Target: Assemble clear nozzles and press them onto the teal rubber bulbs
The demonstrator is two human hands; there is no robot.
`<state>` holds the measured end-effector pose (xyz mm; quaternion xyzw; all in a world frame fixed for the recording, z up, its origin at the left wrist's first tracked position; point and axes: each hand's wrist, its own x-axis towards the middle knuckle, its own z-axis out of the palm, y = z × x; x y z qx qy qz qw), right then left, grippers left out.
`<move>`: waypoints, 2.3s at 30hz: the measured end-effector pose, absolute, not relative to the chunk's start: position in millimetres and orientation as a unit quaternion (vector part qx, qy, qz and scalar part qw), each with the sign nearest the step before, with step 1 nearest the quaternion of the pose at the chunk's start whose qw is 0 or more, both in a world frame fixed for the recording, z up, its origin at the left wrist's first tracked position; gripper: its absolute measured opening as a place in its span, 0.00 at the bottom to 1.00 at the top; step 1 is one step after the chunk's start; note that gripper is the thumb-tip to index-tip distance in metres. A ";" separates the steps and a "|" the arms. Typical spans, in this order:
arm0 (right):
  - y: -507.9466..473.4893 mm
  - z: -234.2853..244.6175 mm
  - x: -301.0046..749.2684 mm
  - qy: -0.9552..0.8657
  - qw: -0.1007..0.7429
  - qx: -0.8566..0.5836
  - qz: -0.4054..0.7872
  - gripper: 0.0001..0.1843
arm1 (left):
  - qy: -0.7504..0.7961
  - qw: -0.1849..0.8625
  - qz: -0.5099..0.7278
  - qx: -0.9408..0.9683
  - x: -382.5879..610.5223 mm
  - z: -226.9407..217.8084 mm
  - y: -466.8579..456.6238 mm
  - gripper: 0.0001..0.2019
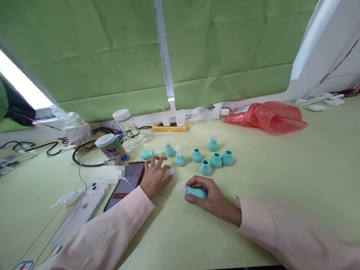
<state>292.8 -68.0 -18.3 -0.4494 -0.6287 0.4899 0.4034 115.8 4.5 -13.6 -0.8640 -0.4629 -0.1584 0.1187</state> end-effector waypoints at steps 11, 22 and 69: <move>-69.3 -27.3 292.9 -0.735 0.450 -0.472 0.186 0.10 | -0.385 -0.452 -0.308 -0.744 98.2 -4.4 -29.8 0.13; -76.0 -28.3 290.2 -0.774 0.445 -0.429 0.141 0.12 | -0.354 -0.697 -0.326 -0.532 98.4 -15.3 -29.9 0.16; -76.3 -36.7 285.3 -0.780 0.459 -0.413 0.099 0.12 | -0.382 -0.613 -0.409 -0.557 109.9 -14.0 -48.1 0.11</move>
